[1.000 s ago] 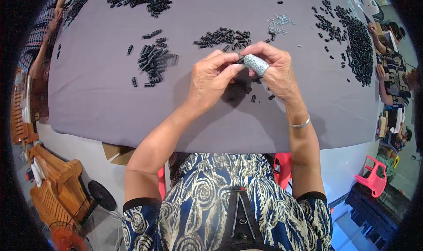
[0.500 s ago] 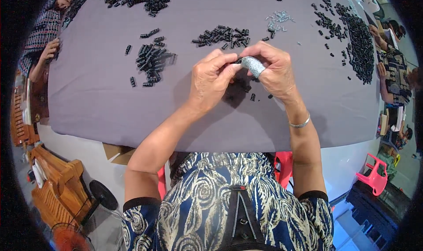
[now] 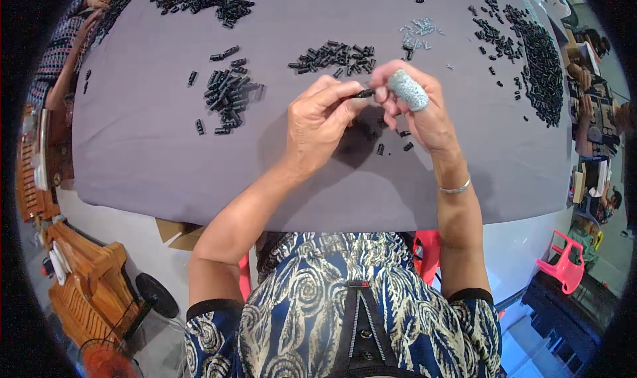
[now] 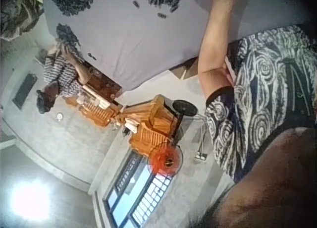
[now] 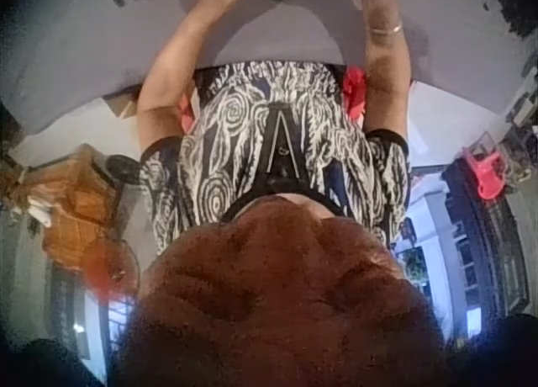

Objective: Apply glue to small black plastic components for assembly.

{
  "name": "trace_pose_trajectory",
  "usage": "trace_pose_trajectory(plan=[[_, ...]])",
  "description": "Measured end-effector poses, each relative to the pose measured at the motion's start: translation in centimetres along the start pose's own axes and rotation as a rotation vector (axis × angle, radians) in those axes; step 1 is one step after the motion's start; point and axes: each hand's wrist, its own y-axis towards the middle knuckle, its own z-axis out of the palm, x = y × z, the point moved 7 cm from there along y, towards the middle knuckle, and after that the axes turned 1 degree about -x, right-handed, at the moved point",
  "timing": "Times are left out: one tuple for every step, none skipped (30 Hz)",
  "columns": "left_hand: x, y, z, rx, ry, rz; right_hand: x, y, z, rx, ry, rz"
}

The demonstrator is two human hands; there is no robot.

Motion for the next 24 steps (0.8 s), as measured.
trace_pose_trajectory(plan=[[-0.1, 0.0, 0.0, 0.0, 0.0, 0.0, -0.7, -0.1, 0.0, 0.031, 0.069, 0.058], [-0.6, 0.0, 0.1, 0.0, -0.005, 0.043, -1.5, -0.2, 0.3, 0.035, 0.079, 0.102], [-1.1, 0.0, 0.2, -0.001, -0.01, 0.085, -2.1, -0.5, 0.5, 0.048, 0.069, 0.183], [-1.3, 0.1, 0.2, -0.002, -0.009, 0.084, -2.7, -0.9, 0.7, 0.062, 0.06, 0.263], [-1.7, 0.1, 0.4, 0.025, 0.005, 0.12, -3.0, -1.0, 1.3, 0.115, 0.094, 0.254], [-2.0, 0.0, 0.6, 0.052, 0.019, 0.157, -2.9, -1.0, 1.6, 0.116, 0.094, 0.254], [-2.1, 0.0, 0.6, 0.052, 0.019, 0.157, -2.8, -1.1, 2.4, 0.157, 0.233, 0.289], [-2.2, -0.2, 0.6, 0.046, 0.017, 0.161, -2.7, -1.3, 3.1, 0.198, 0.372, 0.322], [-2.3, -0.3, 0.6, 0.041, 0.014, 0.166, -2.6, -1.5, 3.5, 0.219, 0.391, 0.33], [-2.4, -0.4, 0.7, 0.042, 0.014, 0.166, -2.6, -1.7, 3.6, 0.219, 0.39, 0.329], [-2.8, -0.6, 0.8, 0.048, 0.031, 0.19, -2.4, -1.8, 3.7, 0.236, 0.407, 0.274], [-3.2, -0.7, 0.9, 0.054, 0.048, 0.214, -2.2, -1.9, 3.8, 0.254, 0.423, 0.219], [-3.6, -0.7, 1.0, 0.086, 0.058, 0.22, -2.4, -2.1, 4.2, 0.297, 0.467, 0.21], [-3.9, -0.9, 1.1, 0.106, 0.073, 0.235, -2.3, -2.3, 4.6, 0.326, 0.525, 0.22], [-4.1, -1.2, 1.1, 0.122, 0.089, 0.251, -2.3, -2.4, 5.2, 0.359, 0.583, 0.231], [-4.1, -1.4, 1.2, 0.106, 0.074, 0.254, -2.2, -2.7, 5.7, 0.41, 0.699, 0.216], [-4.0, -1.6, 1.3, 0.104, 0.076, 0.254, -2.1, -3.0, 6.1, 0.422, 0.752, 0.247], [-4.1, -1.6, 1.3, 0.098, 0.04, 0.262, -1.9, -3.2, 6.4, 0.43, 0.805, 0.278], [-4.4, -1.6, 1.3, 0.092, 0.005, 0.27, -2.2, -3.5, 6.5, 0.397, 0.822, 0.327], [-4.6, -1.7, 1.4, 0.092, 0.026, 0.259, -2.4, -3.4, 6.5, 0.396, 0.823, 0.327], [-4.6, -1.6, 1.4, 0.092, 0.027, 0.256, -2.7, -3.3, 6.5, 0.384, 0.832, 0.301], [-4.5, -1.5, 1.3, 0.078, 0.036, 0.241, -2.7, -3.3, 6.4, 0.373, 0.84, 0.274], [-4.4, -1.3, 1.2, 0.064, 0.046, 0.228, -2.9, -3.1, 6.2, 0.337, 0.815, 0.323], [-4.1, -1.2, 1.1, 0.08, 0.073, 0.257, -3.0, -3.0, 6.1, 0.344, 0.816, 0.325]])
